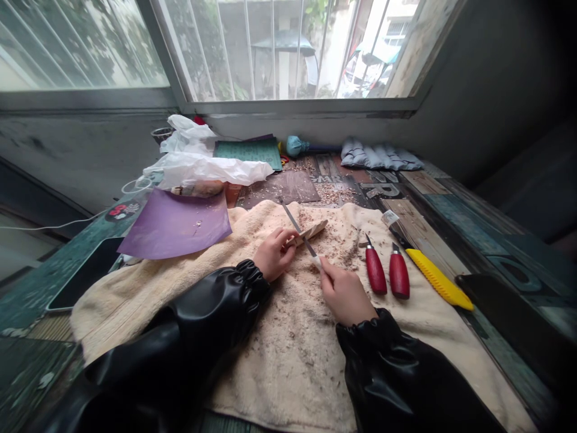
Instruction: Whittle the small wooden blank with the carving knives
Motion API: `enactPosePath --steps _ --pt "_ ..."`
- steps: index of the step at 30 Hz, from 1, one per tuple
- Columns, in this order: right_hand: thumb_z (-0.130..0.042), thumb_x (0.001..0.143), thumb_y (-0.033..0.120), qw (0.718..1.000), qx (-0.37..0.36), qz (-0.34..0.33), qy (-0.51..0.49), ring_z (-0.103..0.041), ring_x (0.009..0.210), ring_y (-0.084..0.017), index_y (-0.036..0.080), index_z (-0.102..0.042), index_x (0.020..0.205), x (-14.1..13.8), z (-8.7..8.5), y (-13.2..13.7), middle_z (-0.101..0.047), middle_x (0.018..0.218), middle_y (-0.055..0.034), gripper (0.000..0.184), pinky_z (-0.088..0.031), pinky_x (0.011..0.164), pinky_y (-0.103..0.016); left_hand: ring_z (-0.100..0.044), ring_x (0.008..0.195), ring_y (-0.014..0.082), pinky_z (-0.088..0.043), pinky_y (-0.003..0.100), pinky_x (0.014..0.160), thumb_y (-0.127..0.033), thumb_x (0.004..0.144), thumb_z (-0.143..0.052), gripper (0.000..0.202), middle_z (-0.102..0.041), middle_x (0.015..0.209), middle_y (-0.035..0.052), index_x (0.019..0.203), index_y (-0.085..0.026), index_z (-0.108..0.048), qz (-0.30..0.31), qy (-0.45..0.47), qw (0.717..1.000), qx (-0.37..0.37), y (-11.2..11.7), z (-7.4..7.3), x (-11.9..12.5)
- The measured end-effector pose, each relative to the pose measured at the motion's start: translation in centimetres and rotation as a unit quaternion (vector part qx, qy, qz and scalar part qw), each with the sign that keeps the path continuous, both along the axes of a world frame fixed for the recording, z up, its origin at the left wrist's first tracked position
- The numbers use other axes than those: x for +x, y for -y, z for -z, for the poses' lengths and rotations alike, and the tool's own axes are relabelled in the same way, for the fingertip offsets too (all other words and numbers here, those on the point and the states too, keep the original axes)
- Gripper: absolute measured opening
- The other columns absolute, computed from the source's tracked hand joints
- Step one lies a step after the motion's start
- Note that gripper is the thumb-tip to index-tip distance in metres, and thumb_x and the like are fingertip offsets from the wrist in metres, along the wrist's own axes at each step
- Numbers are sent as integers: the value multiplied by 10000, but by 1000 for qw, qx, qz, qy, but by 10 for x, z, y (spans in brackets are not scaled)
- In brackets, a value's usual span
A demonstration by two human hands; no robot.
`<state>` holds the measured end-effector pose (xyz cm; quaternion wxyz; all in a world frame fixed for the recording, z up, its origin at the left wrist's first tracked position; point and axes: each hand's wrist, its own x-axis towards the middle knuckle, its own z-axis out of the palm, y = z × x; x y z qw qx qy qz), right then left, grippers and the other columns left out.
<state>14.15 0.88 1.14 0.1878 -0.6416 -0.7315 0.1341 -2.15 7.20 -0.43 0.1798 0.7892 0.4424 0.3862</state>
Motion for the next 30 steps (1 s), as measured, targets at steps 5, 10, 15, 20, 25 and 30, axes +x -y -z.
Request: enactPosePath --steps 5,10,15,20,25,30 --pt "-349 789 187 1000 -8 1 -6 -567 612 -156 165 -546 1104 0 1 0 -646 696 -61 372 -357 539 -219 -484 622 67 -465 175 567 -164 765 -474 192 -502 849 21 951 -181 -520 1 13 1000 1 0 1 0" --pt "-356 793 193 1000 -19 4 1 -571 623 -157 169 -547 1104 1 -4 1 -650 714 -62 366 -364 546 -221 -513 710 84 -481 182 602 -169 778 -474 168 -518 878 30 924 -184 -556 9 47 998 33 -1 3 -1" --pt "-371 782 188 1000 -17 -9 -1 -587 668 -168 193 -527 1140 9 -19 4 -659 767 -57 390 -395 583 -238 -521 704 81 -491 179 595 -177 788 -465 175 -524 882 33 931 -184 -566 1 45 999 27 0 2 0" --pt "-392 762 172 1000 3 -4 5 -590 667 -174 202 -559 1114 14 -24 6 -669 788 -57 391 -414 604 -263 -528 690 85 -498 187 584 -196 788 -473 167 -540 876 32 930 -186 -560 -9 39 999 22 0 2 0" --pt "-397 757 167 1000 6 -4 -1 -585 659 -164 217 -567 1106 13 -19 3 -672 765 -40 391 -416 612 -253 -542 680 86 -495 186 591 -225 787 -490 172 -564 862 27 938 -188 -566 0 35 999 10 -3 2 -2" --pt "-382 762 155 999 2 1 -33 -587 696 -158 190 -567 1106 10 -12 1 -669 802 -56 392 -418 645 -239 -553 707 94 -495 189 613 -252 790 -494 189 -574 865 30 947 -188 -579 15 45 999 2 -7 2 -5"
